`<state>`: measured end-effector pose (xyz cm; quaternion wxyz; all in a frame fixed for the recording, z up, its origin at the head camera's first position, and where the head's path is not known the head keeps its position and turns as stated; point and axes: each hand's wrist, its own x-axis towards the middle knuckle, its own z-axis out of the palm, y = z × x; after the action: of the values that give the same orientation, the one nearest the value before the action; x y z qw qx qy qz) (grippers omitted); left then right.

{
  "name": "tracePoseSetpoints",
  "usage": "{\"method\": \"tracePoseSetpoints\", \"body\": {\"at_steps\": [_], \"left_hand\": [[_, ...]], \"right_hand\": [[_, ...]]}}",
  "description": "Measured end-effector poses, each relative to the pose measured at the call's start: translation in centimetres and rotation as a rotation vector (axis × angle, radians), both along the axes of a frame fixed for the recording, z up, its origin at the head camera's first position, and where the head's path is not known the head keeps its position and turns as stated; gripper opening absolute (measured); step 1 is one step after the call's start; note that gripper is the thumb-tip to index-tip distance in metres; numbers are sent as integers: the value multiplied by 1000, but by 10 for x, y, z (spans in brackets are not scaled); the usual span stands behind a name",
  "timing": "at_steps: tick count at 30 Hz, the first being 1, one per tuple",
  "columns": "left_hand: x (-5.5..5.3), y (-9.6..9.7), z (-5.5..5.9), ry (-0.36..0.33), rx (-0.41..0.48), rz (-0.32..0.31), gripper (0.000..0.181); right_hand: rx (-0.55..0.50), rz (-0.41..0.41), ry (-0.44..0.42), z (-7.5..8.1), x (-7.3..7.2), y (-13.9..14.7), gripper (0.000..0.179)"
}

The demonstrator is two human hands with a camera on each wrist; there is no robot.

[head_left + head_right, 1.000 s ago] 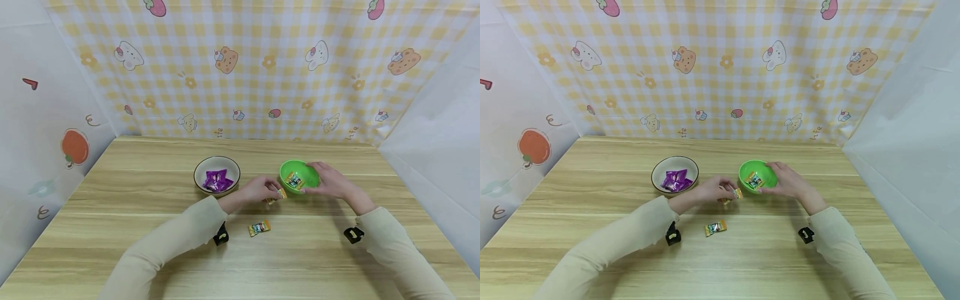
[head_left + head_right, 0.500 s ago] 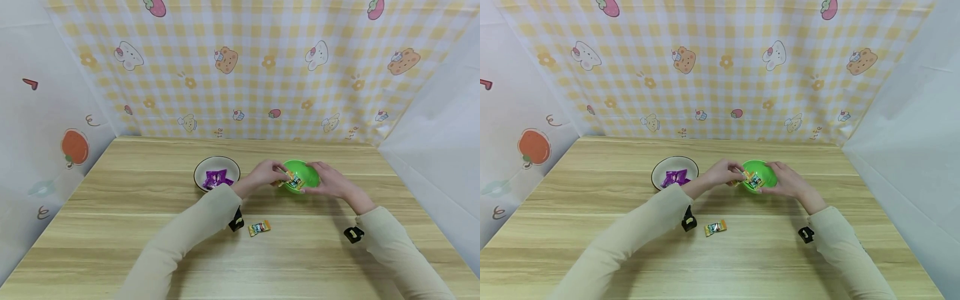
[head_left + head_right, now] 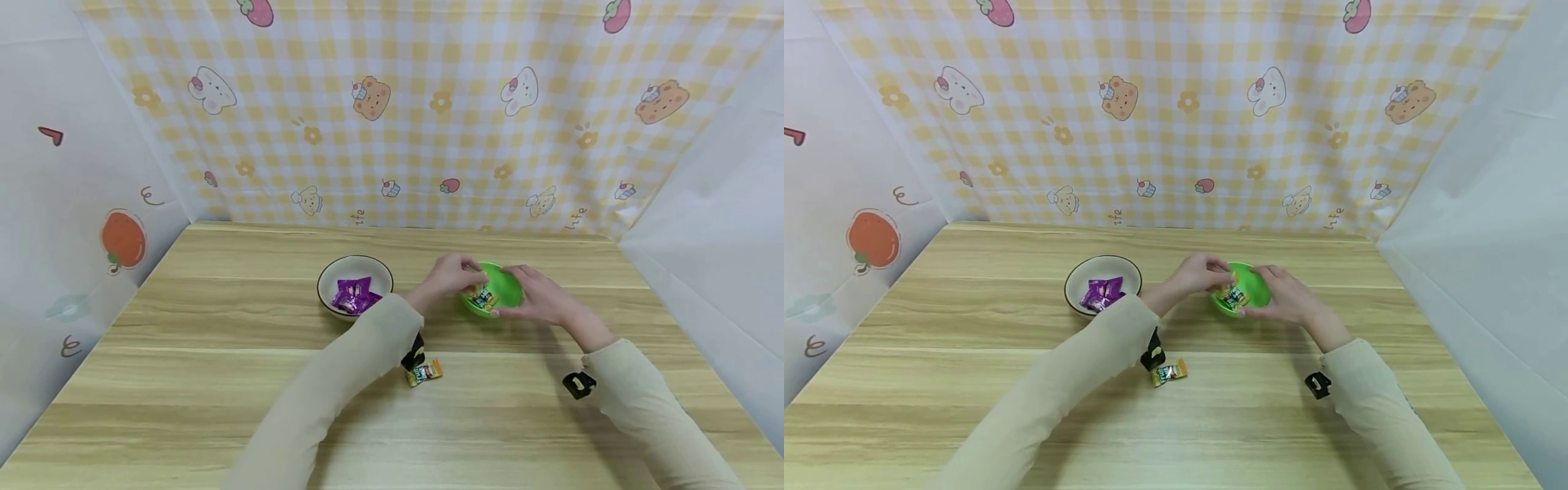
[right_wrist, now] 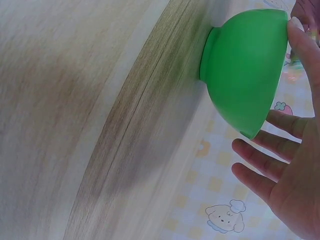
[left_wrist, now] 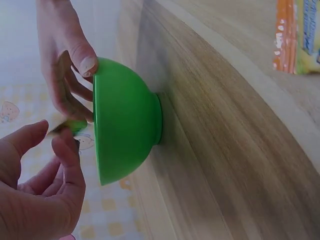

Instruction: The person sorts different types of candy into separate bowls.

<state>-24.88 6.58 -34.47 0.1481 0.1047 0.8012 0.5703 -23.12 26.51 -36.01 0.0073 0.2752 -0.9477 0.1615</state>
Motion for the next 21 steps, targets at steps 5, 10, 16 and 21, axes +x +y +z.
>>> {"method": "tracePoseSetpoints", "body": {"at_steps": [5, 10, 16, 21], "left_hand": [[3, 3, 0, -43, 93, -15, 30], [7, -3, 0, -25, 78, -68, 24], [15, -17, -3, -37, 21, -104, 20], [24, -30, -7, -86, 25, -116, 18]], "right_hand": [[3, -2, 0, 0, -1, 0, 86], [6, 3, 10, -1, -1, 0, 87], [1, 7, 21, -3, -1, 0, 87], [-4, 11, 25, -2, -1, 1, 86]]}}
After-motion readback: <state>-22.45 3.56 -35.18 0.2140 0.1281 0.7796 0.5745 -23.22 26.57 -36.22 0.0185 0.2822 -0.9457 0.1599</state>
